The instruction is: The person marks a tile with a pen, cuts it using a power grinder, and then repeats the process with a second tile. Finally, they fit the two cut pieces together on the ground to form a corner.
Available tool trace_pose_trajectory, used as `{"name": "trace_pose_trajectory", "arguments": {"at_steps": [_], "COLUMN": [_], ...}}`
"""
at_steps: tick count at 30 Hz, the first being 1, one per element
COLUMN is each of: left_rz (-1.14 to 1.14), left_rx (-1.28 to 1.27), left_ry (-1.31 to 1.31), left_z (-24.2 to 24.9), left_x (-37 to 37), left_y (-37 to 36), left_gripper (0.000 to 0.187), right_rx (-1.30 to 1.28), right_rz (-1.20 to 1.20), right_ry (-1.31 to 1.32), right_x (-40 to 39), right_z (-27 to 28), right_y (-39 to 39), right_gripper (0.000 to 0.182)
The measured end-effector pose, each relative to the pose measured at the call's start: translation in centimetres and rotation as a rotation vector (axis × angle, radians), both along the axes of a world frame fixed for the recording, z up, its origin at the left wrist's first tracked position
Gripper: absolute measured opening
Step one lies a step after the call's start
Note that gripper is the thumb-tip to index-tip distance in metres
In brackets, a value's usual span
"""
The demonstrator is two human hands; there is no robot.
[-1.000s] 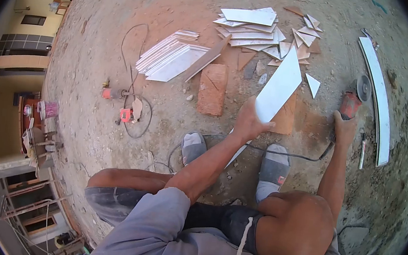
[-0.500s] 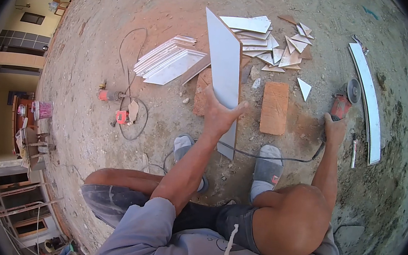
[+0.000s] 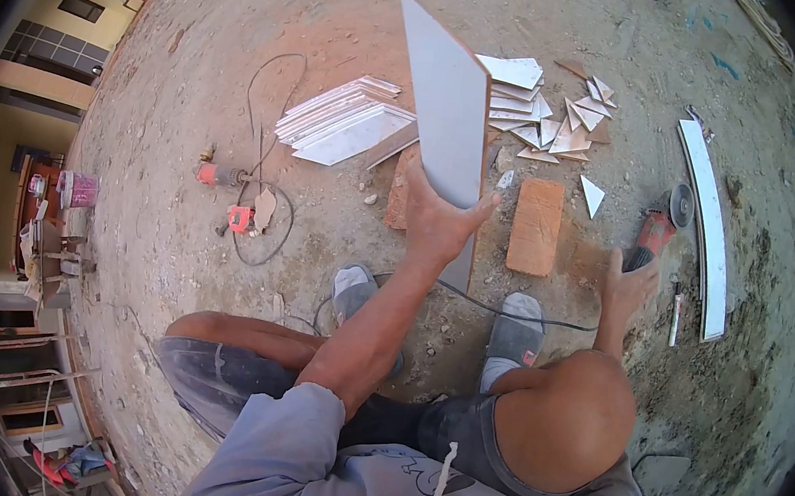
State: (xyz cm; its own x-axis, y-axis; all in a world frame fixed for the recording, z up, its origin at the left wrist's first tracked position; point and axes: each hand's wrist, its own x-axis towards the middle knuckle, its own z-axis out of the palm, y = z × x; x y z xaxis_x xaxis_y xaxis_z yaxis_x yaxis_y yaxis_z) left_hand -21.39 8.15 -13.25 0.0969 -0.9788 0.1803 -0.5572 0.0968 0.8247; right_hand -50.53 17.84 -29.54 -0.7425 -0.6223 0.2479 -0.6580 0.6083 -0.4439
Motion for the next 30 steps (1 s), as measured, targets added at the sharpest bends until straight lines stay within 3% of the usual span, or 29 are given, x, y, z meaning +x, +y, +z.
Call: {"name": "trace_pose_trajectory", "arguments": {"at_steps": [1, 3, 5, 6, 8, 10, 12, 14, 18, 20, 23, 26, 30], "left_rz": [0.006, -0.049, -0.120, -0.168, -0.202, -0.319, -0.374, -0.420, -0.531, -0.599, -0.661, -0.421, -0.183], "left_rx": [-0.021, -0.025, -0.039, -0.032, -0.033, -0.187, -0.177, -0.165, 0.165, 0.105, 0.332, 0.414, 0.366], "left_ry": [-0.014, 0.083, 0.187, 0.237, 0.297, 0.304, 0.274, 0.236, -0.449, -0.827, -1.165, -1.086, -1.126], "left_z": [1.0, 2.9, 4.6, 5.3, 5.7, 5.8, 5.1, 3.3, 1.6, 1.2, 5.4, 7.4, 5.1], "left_x": [-0.6, -2.0, -3.7, -4.6, -5.4, -5.1, -3.8, -1.6, 6.4, 11.8, 19.7, 26.7, 30.3], "left_y": [0.1, 0.0, 0.2, 0.5, 0.6, 0.1, -0.5, -1.8, -7.0, -9.7, -12.5, -16.3, -17.1], "left_gripper": [0.093, 0.093, 0.093, 0.095, 0.096, 0.092, 0.085, 0.080, 0.052, 0.048, 0.050, 0.050, 0.053], "right_rx": [-0.127, -0.152, -0.141, -0.139, -0.141, -0.134, -0.126, -0.273, -0.199, -0.371, -0.454, -0.549, -0.438], "right_rz": [0.175, 0.538, 0.981, 0.987, 0.933, 0.879, 0.821, 0.703, 0.660, 0.614, 0.664, 0.632, 0.557], "right_ry": [-0.070, -0.832, -0.894, -0.880, -1.169, -1.170, -1.176, -1.046, -1.127, -1.006, -1.080, -1.092, -1.029], "right_x": [2.7, 8.0, 11.1, 11.6, 12.4, 11.7, 11.2, 11.3, 9.8, 9.4, 7.2, 7.0, 8.1], "right_z": [2.1, 8.1, 12.0, 12.3, 12.4, 13.3, 13.8, 14.0, 16.1, 18.6, 20.6, 21.9, 20.6], "right_y": [-0.2, -1.3, -2.7, -3.0, -3.7, -4.0, -3.7, -3.3, -3.6, -4.0, -4.8, -6.3, -7.6], "right_gripper": [0.086, 0.082, 0.071, 0.071, 0.058, 0.054, 0.050, 0.046, 0.042, 0.040, 0.044, 0.050, 0.060]}}
